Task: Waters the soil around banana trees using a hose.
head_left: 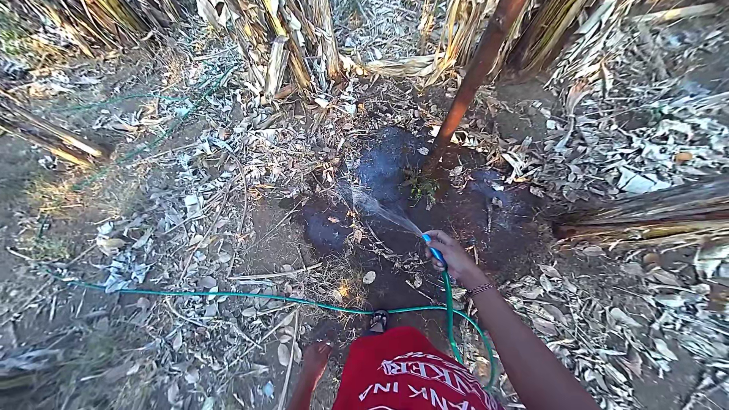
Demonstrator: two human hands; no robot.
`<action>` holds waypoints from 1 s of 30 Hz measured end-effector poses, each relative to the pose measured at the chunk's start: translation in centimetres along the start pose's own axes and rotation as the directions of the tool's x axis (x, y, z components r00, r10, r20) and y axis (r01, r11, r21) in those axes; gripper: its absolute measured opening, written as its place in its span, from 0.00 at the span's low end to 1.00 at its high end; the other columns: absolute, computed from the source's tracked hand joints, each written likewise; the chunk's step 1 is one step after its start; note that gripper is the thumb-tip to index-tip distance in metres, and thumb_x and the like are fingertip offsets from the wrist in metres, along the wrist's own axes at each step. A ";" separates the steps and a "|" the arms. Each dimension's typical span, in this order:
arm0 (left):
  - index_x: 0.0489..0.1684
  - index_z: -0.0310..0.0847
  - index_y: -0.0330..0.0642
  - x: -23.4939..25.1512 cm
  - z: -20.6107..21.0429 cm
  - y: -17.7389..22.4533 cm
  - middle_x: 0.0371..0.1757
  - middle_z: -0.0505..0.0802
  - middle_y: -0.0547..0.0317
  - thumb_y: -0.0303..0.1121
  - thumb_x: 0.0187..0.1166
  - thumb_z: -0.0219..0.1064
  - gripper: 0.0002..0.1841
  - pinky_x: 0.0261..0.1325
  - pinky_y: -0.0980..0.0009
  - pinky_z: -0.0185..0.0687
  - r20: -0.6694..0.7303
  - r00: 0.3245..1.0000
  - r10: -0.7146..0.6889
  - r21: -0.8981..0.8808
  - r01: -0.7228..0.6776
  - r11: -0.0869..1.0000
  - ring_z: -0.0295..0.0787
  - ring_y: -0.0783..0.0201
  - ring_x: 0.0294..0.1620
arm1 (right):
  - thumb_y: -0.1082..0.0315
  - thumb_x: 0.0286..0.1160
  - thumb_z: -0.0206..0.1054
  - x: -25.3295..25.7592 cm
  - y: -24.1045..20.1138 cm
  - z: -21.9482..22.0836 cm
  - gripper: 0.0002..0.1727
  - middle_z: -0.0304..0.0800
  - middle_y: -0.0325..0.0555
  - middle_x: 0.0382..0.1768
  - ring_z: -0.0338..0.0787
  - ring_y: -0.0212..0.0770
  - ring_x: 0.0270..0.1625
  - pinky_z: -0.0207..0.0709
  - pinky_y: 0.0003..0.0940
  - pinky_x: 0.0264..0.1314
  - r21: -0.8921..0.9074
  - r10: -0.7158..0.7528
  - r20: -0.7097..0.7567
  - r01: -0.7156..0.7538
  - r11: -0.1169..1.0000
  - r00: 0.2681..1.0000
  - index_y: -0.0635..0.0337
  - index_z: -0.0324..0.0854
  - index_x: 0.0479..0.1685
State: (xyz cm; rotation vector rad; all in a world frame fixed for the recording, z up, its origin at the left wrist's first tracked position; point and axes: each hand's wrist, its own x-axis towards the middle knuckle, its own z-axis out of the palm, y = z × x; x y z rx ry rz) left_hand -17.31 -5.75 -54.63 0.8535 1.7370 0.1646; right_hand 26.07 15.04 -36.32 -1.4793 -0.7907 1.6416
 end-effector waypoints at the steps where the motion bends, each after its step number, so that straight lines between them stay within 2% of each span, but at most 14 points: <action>1: 0.74 0.82 0.42 0.0 0.0 -0.1 0.62 0.92 0.42 0.42 0.87 0.64 0.22 0.59 0.47 0.85 0.001 1.000 0.000 -0.005 0.000 1.000 0.91 0.47 0.59 | 0.64 0.90 0.56 0.0 0.4 0.0 0.18 0.80 0.43 0.25 0.70 0.30 0.13 0.65 0.24 0.13 -0.014 0.011 0.002 -0.011 1.000 1.000 0.52 0.71 0.74; 7: 0.76 0.80 0.42 -1.0 -0.1 -0.1 0.63 0.91 0.41 0.43 0.88 0.63 0.23 0.57 0.49 0.84 0.017 1.000 -0.010 0.020 0.010 1.000 0.91 0.48 0.56 | 0.65 0.90 0.55 -0.5 4.3 -1.0 0.18 0.80 0.43 0.26 0.70 0.31 0.13 0.65 0.24 0.13 -0.062 0.129 -0.032 -0.131 0.990 0.991 0.53 0.70 0.75; 10: 0.75 0.81 0.42 -1.5 -0.4 0.1 0.64 0.91 0.42 0.42 0.88 0.62 0.22 0.62 0.46 0.84 0.033 0.999 -0.024 0.024 0.023 0.999 0.91 0.47 0.60 | 0.65 0.90 0.55 -1.2 7.0 -2.3 0.18 0.79 0.43 0.27 0.70 0.31 0.13 0.66 0.25 0.12 -0.083 0.189 -0.067 -0.194 0.978 0.980 0.53 0.69 0.75; 14: 0.75 0.81 0.45 -1.7 -1.1 0.4 0.64 0.92 0.44 0.42 0.88 0.63 0.21 0.62 0.46 0.84 0.042 0.999 -0.030 0.038 0.028 0.999 0.91 0.48 0.61 | 0.66 0.90 0.54 -2.2 10.2 -4.4 0.19 0.78 0.44 0.26 0.70 0.33 0.12 0.67 0.27 0.12 -0.078 0.261 -0.132 -0.272 0.959 0.956 0.53 0.68 0.77; 18: 0.75 0.81 0.43 -0.6 -1.6 0.7 0.65 0.91 0.43 0.42 0.88 0.63 0.21 0.63 0.45 0.84 0.039 0.999 -0.033 0.074 0.030 0.997 0.91 0.47 0.62 | 0.66 0.91 0.54 -3.3 13.5 -7.4 0.21 0.79 0.45 0.25 0.71 0.33 0.11 0.67 0.27 0.11 -0.033 0.316 -0.203 -0.329 0.944 0.927 0.53 0.65 0.79; 22: 0.76 0.80 0.40 0.1 -1.8 2.1 0.65 0.91 0.42 0.42 0.88 0.63 0.23 0.64 0.45 0.83 0.035 0.999 -0.005 0.095 0.002 0.995 0.90 0.46 0.63 | 0.64 0.92 0.53 -5.8 15.8 -10.0 0.20 0.78 0.45 0.24 0.69 0.33 0.11 0.64 0.27 0.11 0.034 0.369 -0.338 -0.380 0.924 0.866 0.52 0.67 0.78; 26: 0.76 0.78 0.37 0.6 -1.5 3.1 0.66 0.90 0.40 0.42 0.88 0.64 0.24 0.66 0.44 0.82 0.057 0.998 0.022 0.107 -0.028 0.994 0.89 0.45 0.64 | 0.66 0.92 0.51 -9.2 18.3 -13.5 0.20 0.77 0.44 0.24 0.69 0.33 0.11 0.65 0.27 0.10 0.116 0.372 -0.448 -0.360 0.926 0.813 0.55 0.65 0.79; 30: 0.76 0.79 0.38 1.2 -0.9 2.9 0.66 0.90 0.39 0.42 0.87 0.64 0.24 0.65 0.43 0.83 0.071 0.997 0.034 0.124 -0.043 0.991 0.89 0.44 0.63 | 0.65 0.90 0.53 -12.7 20.5 -17.1 0.20 0.77 0.44 0.28 0.70 0.33 0.15 0.66 0.29 0.14 0.231 0.373 -0.601 -0.293 0.928 0.707 0.54 0.67 0.77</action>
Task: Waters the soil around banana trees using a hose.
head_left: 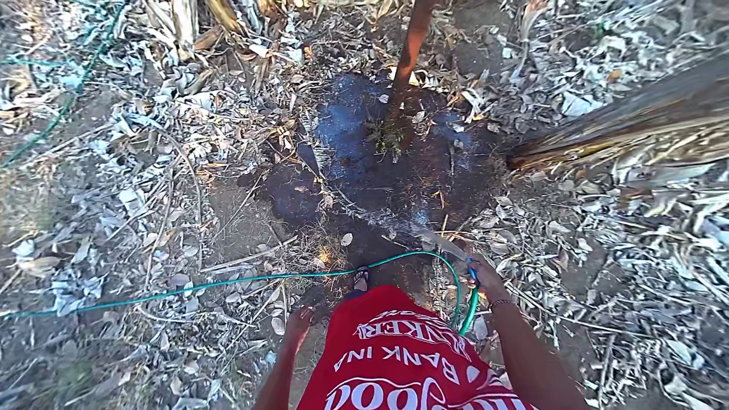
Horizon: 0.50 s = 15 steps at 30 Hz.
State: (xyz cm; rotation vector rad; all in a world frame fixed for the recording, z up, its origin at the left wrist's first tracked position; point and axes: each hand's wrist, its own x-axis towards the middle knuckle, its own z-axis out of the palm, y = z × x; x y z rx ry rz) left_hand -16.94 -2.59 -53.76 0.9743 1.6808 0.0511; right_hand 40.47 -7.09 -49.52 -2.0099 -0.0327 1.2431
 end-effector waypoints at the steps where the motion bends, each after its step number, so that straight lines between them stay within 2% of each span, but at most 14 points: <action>1: 0.77 0.79 0.38 0.2 0.1 -0.1 0.66 0.90 0.39 0.42 0.87 0.64 0.24 0.65 0.43 0.83 0.003 1.000 0.002 0.002 -0.002 1.000 0.90 0.44 0.63 | 0.66 0.89 0.53 0.1 0.4 -1.1 0.20 0.77 0.43 0.27 0.70 0.32 0.14 0.65 0.28 0.13 0.035 -0.003 -0.046 0.005 0.999 0.999 0.53 0.67 0.77; 6: 0.75 0.80 0.39 0.8 0.5 0.1 0.62 0.91 0.39 0.43 0.87 0.64 0.23 0.60 0.44 0.84 0.018 1.000 0.014 0.039 -0.015 0.999 0.91 0.45 0.58 | 0.67 0.88 0.53 -0.9 -0.5 -5.4 0.17 0.76 0.42 0.29 0.72 0.32 0.17 0.67 0.27 0.16 0.197 -0.026 -0.254 0.077 0.977 0.967 0.57 0.66 0.72; 8: 0.75 0.80 0.38 1.2 0.7 0.4 0.63 0.91 0.38 0.43 0.88 0.63 0.23 0.61 0.43 0.84 0.030 1.000 0.010 0.035 -0.011 0.999 0.91 0.44 0.60 | 0.67 0.88 0.53 -1.0 -1.6 -6.6 0.17 0.76 0.42 0.30 0.73 0.32 0.17 0.68 0.27 0.16 0.259 -0.056 -0.323 0.145 0.955 0.945 0.58 0.66 0.71; 15: 0.73 0.82 0.39 1.9 1.2 0.8 0.61 0.92 0.41 0.40 0.88 0.63 0.21 0.61 0.42 0.85 0.013 0.999 0.029 0.014 -0.029 0.999 0.91 0.45 0.60 | 0.65 0.90 0.50 -1.4 -7.5 -8.0 0.14 0.74 0.40 0.25 0.70 0.31 0.13 0.66 0.26 0.11 0.401 -0.147 -0.380 0.306 0.864 0.913 0.53 0.63 0.70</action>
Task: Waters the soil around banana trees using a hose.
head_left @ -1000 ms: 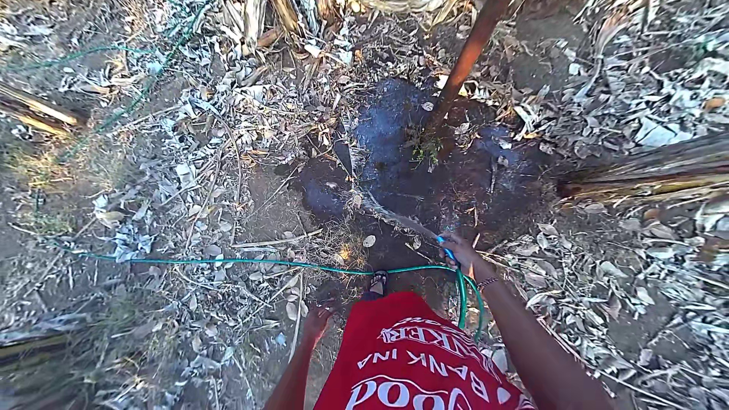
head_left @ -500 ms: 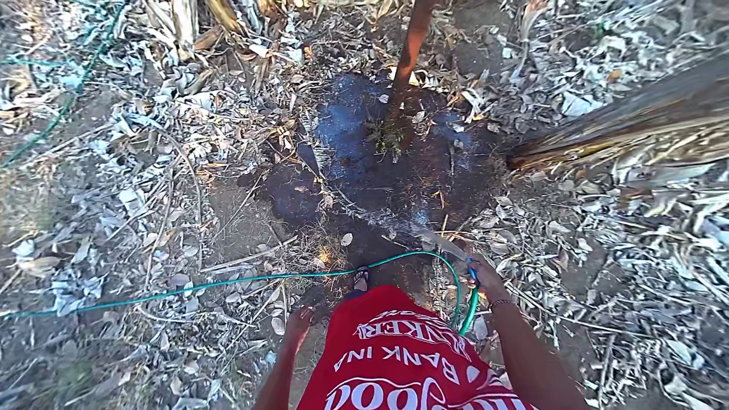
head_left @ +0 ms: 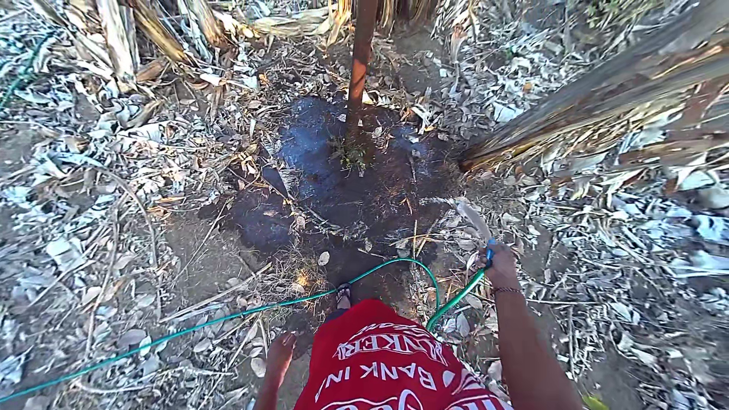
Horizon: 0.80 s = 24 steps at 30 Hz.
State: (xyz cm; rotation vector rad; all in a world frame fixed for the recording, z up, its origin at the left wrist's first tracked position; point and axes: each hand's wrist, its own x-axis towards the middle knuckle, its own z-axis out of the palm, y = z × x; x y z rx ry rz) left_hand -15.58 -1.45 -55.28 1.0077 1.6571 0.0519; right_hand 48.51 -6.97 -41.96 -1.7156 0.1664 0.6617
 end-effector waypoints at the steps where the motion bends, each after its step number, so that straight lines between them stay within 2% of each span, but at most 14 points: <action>1: 0.73 0.82 0.39 0.0 0.0 0.0 0.61 0.92 0.40 0.39 0.88 0.63 0.20 0.61 0.42 0.85 0.001 1.000 0.006 -0.001 -0.006 1.000 0.91 0.45 0.60 | 0.64 0.91 0.50 -0.2 -0.9 0.6 0.14 0.75 0.40 0.25 0.70 0.31 0.12 0.65 0.26 0.11 0.014 -0.015 0.002 0.015 1.000 1.000 0.52 0.62 0.69; 5: 0.73 0.82 0.37 0.0 0.1 -0.3 0.60 0.93 0.38 0.39 0.88 0.63 0.21 0.59 0.43 0.85 -0.005 0.999 0.035 0.011 -0.035 0.999 0.92 0.44 0.58 | 0.65 0.91 0.50 -0.8 -4.1 3.0 0.14 0.76 0.39 0.24 0.70 0.31 0.12 0.66 0.26 0.11 0.069 -0.092 0.050 0.089 0.994 0.995 0.52 0.64 0.70; 9: 0.75 0.79 0.37 -0.2 0.2 -1.0 0.62 0.92 0.37 0.40 0.88 0.63 0.22 0.65 0.41 0.83 -0.008 1.000 0.020 -0.006 -0.020 1.000 0.90 0.42 0.62 | 0.67 0.91 0.51 -1.9 -6.9 5.3 0.14 0.79 0.41 0.24 0.70 0.31 0.11 0.66 0.25 0.10 0.140 -0.170 0.111 0.153 0.978 0.979 0.54 0.65 0.70; 16: 0.73 0.81 0.35 -0.5 0.2 -1.6 0.60 0.93 0.37 0.39 0.87 0.64 0.22 0.66 0.42 0.82 -0.011 0.998 0.055 0.012 -0.055 0.998 0.91 0.43 0.60 | 0.68 0.90 0.51 -3.6 -10.5 8.4 0.13 0.78 0.41 0.24 0.70 0.30 0.11 0.67 0.24 0.11 0.201 -0.261 0.187 0.223 0.954 0.947 0.52 0.67 0.68; 24: 0.73 0.81 0.37 -0.2 0.3 -1.7 0.58 0.93 0.38 0.40 0.88 0.63 0.21 0.60 0.43 0.85 -0.015 0.999 0.029 -0.015 -0.029 0.999 0.92 0.45 0.56 | 0.68 0.90 0.53 -5.1 -12.6 10.4 0.13 0.80 0.43 0.25 0.70 0.31 0.11 0.67 0.25 0.11 0.238 -0.326 0.231 0.272 0.932 0.917 0.52 0.69 0.69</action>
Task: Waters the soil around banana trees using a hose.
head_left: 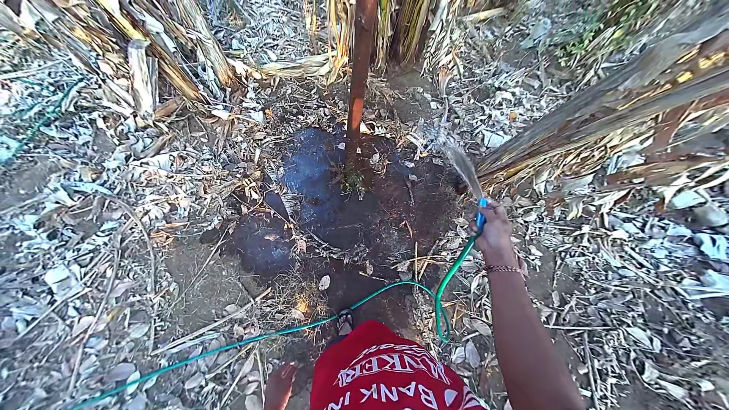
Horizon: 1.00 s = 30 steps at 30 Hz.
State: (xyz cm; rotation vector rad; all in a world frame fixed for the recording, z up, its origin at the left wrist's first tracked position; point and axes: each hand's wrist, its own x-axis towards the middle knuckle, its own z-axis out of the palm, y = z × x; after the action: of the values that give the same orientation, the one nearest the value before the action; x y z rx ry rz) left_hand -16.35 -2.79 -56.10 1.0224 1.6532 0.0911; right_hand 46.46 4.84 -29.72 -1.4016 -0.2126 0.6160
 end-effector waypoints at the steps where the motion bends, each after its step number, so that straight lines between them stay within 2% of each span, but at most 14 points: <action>1: 0.72 0.82 0.37 0.0 0.0 0.0 0.56 0.94 0.39 0.39 0.88 0.63 0.21 0.56 0.46 0.84 -0.006 1.000 0.011 0.005 -0.011 1.000 0.92 0.47 0.52 | 0.68 0.90 0.53 0.0 0.0 0.2 0.13 0.80 0.43 0.25 0.70 0.31 0.11 0.66 0.24 0.11 0.002 -0.005 -0.002 0.005 1.000 1.000 0.53 0.69 0.68; 2: 0.71 0.83 0.37 -0.1 0.0 0.1 0.54 0.94 0.39 0.39 0.88 0.63 0.20 0.54 0.47 0.84 -0.008 1.000 0.017 0.003 -0.017 1.000 0.92 0.47 0.50 | 0.68 0.90 0.54 0.0 0.0 0.2 0.13 0.79 0.43 0.25 0.69 0.31 0.11 0.66 0.24 0.11 -0.001 -0.006 -0.002 0.006 1.000 1.000 0.52 0.70 0.68; 6: 0.72 0.82 0.37 -0.2 -0.1 0.0 0.58 0.93 0.38 0.40 0.88 0.63 0.21 0.57 0.45 0.85 -0.005 1.000 0.010 -0.017 -0.010 1.000 0.92 0.45 0.54 | 0.68 0.90 0.53 -0.1 1.5 -0.5 0.13 0.78 0.42 0.24 0.69 0.31 0.11 0.65 0.24 0.11 -0.006 0.039 -0.016 -0.039 0.999 0.999 0.52 0.71 0.68; 10: 0.72 0.81 0.35 -1.1 -0.2 0.4 0.59 0.93 0.37 0.38 0.88 0.63 0.21 0.63 0.44 0.83 0.002 1.000 0.007 -0.011 -0.007 1.000 0.91 0.44 0.58 | 0.67 0.91 0.52 -0.6 3.6 -1.7 0.14 0.77 0.42 0.23 0.70 0.32 0.10 0.67 0.26 0.09 -0.024 0.085 -0.060 -0.087 0.996 0.995 0.53 0.69 0.70; 12: 0.72 0.82 0.35 -1.1 -0.3 0.2 0.58 0.93 0.36 0.38 0.88 0.63 0.21 0.62 0.44 0.84 0.004 1.000 -0.006 0.002 0.006 1.000 0.92 0.44 0.57 | 0.67 0.91 0.52 -1.2 4.5 -2.1 0.14 0.76 0.42 0.22 0.69 0.32 0.10 0.66 0.26 0.09 -0.023 0.113 -0.072 -0.114 0.993 0.991 0.53 0.68 0.70; 15: 0.73 0.81 0.36 -0.9 -0.4 -0.1 0.56 0.93 0.37 0.40 0.88 0.63 0.21 0.56 0.44 0.85 0.013 1.000 -0.012 0.018 0.011 1.000 0.93 0.44 0.53 | 0.68 0.91 0.51 -1.9 5.4 -2.5 0.14 0.76 0.42 0.21 0.69 0.32 0.10 0.66 0.26 0.09 -0.007 0.134 -0.094 -0.135 0.991 0.987 0.54 0.67 0.70; 30: 0.74 0.80 0.35 -0.5 -0.4 0.7 0.59 0.93 0.38 0.40 0.88 0.63 0.22 0.60 0.45 0.85 0.012 1.000 0.000 0.006 0.000 1.000 0.92 0.45 0.57 | 0.67 0.91 0.51 -4.1 8.2 -3.3 0.14 0.76 0.41 0.23 0.69 0.31 0.10 0.66 0.25 0.09 -0.022 0.210 -0.112 -0.214 0.977 0.971 0.54 0.67 0.70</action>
State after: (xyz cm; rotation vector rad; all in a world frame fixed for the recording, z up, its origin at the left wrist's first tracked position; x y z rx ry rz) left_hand -16.30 -2.54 -55.17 1.0252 1.6440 0.0803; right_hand 42.42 0.24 -37.35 -1.4977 0.0148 0.7114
